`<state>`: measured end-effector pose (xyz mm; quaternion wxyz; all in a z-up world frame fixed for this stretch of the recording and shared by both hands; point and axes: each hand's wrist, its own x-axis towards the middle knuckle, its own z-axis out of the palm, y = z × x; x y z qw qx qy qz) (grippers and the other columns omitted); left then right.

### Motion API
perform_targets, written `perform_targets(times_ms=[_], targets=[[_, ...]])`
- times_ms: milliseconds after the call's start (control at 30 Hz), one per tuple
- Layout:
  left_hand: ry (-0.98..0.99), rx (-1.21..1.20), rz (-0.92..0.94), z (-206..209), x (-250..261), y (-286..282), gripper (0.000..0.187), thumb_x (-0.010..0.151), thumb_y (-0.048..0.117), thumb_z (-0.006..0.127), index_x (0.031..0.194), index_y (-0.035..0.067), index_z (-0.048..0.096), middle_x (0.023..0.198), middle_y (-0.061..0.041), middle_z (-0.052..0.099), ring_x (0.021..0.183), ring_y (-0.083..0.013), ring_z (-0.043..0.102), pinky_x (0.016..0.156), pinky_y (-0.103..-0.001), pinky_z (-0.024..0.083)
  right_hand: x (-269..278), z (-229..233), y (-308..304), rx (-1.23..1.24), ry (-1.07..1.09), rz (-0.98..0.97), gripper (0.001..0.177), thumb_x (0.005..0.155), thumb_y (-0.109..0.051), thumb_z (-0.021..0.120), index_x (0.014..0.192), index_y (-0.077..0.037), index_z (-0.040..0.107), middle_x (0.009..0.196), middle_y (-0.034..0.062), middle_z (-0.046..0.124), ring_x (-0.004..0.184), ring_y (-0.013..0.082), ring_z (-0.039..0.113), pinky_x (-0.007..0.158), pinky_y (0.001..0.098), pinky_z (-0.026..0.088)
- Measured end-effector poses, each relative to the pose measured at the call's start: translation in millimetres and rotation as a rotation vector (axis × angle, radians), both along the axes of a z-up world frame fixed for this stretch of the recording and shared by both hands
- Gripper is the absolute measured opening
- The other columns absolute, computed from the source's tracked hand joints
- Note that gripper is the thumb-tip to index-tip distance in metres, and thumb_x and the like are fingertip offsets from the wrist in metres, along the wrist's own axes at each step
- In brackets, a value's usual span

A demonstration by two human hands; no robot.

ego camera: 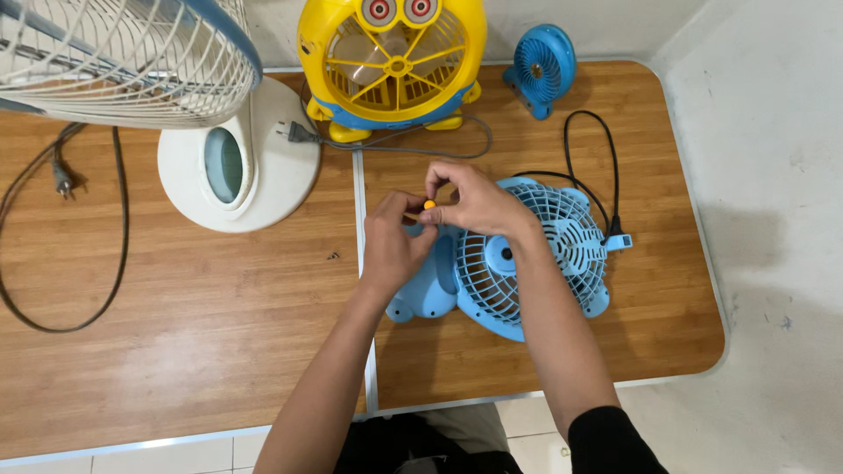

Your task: The person assembles a small blue bear-shaped fan on a wooden table using a screwdriver. They repeatedly insert and tighten screws into the fan's base and body, adjusting the fan's orientation as needed. Other fans are visible on the table but not handled.

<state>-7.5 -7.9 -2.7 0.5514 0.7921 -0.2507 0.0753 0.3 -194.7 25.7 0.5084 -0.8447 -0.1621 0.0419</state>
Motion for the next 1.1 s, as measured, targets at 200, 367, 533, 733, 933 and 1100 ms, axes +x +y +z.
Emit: perform_targets(times_ms=[200, 367, 533, 733, 933, 1100], targets=[[0.140, -0.069, 0.058, -3, -1, -4, 0.023, 0.079, 0.004, 0.080, 0.095, -0.004, 0.066, 0.094, -0.017, 0.070, 0.082, -0.0253, 0.075, 0.072, -0.034, 0.062, -2, 5, -3, 0.111, 0.140, 0.051, 0.025, 0.085, -0.018, 0.083, 0.107, -0.007, 0.077, 0.105, 0.0022, 0.063, 0.094, 0.0142, 0.065, 0.073, 0.0291, 0.056], [0.205, -0.119, 0.069, -3, -7, -7, 0.025, 0.080, 0.004, 0.080, 0.100, -0.003, 0.066, 0.098, -0.015, 0.071, 0.085, -0.0245, 0.076, 0.074, -0.033, 0.061, 1, -3, -2, 0.104, 0.224, 0.033, 0.018, 0.085, -0.014, 0.081, 0.101, -0.008, 0.076, 0.106, 0.0013, 0.060, 0.093, 0.0144, 0.064, 0.077, 0.0299, 0.056], [0.074, -0.138, 0.192, -6, -21, -12, 0.040, 0.076, 0.007, 0.086, 0.106, -0.004, 0.062, 0.100, -0.016, 0.066, 0.088, -0.0274, 0.069, 0.075, -0.037, 0.056, 2, -10, -4, 0.065, 0.215, 0.052, 0.017, 0.082, -0.009, 0.082, 0.096, -0.005, 0.072, 0.105, 0.0029, 0.056, 0.101, 0.0160, 0.058, 0.082, 0.0313, 0.053], [0.013, -0.125, 0.216, -16, -11, -16, 0.030, 0.078, 0.008, 0.087, 0.092, 0.000, 0.062, 0.091, -0.013, 0.068, 0.083, -0.0257, 0.068, 0.072, -0.036, 0.055, 2, -10, -5, 0.120, 0.199, 0.043, 0.017, 0.082, -0.009, 0.081, 0.096, -0.006, 0.071, 0.106, 0.0013, 0.055, 0.104, 0.0143, 0.059, 0.084, 0.0294, 0.056], [-0.029, -0.079, 0.086, -19, -7, -5, 0.024, 0.081, 0.006, 0.083, 0.095, -0.001, 0.065, 0.090, -0.015, 0.068, 0.080, -0.0289, 0.068, 0.070, -0.037, 0.054, 1, -8, -5, 0.055, 0.100, 0.027, 0.026, 0.078, -0.013, 0.088, 0.091, -0.004, 0.067, 0.102, 0.0029, 0.057, 0.099, 0.0165, 0.058, 0.080, 0.0316, 0.051], [-0.087, -0.036, -0.025, -10, -2, 3, 0.025, 0.087, 0.003, 0.077, 0.108, -0.002, 0.066, 0.102, -0.017, 0.069, 0.090, -0.0335, 0.069, 0.078, -0.039, 0.056, -1, -2, -3, 0.030, 0.165, -0.025, 0.033, 0.077, -0.017, 0.089, 0.088, -0.005, 0.061, 0.100, 0.0029, 0.058, 0.095, 0.0162, 0.058, 0.074, 0.0330, 0.051]])
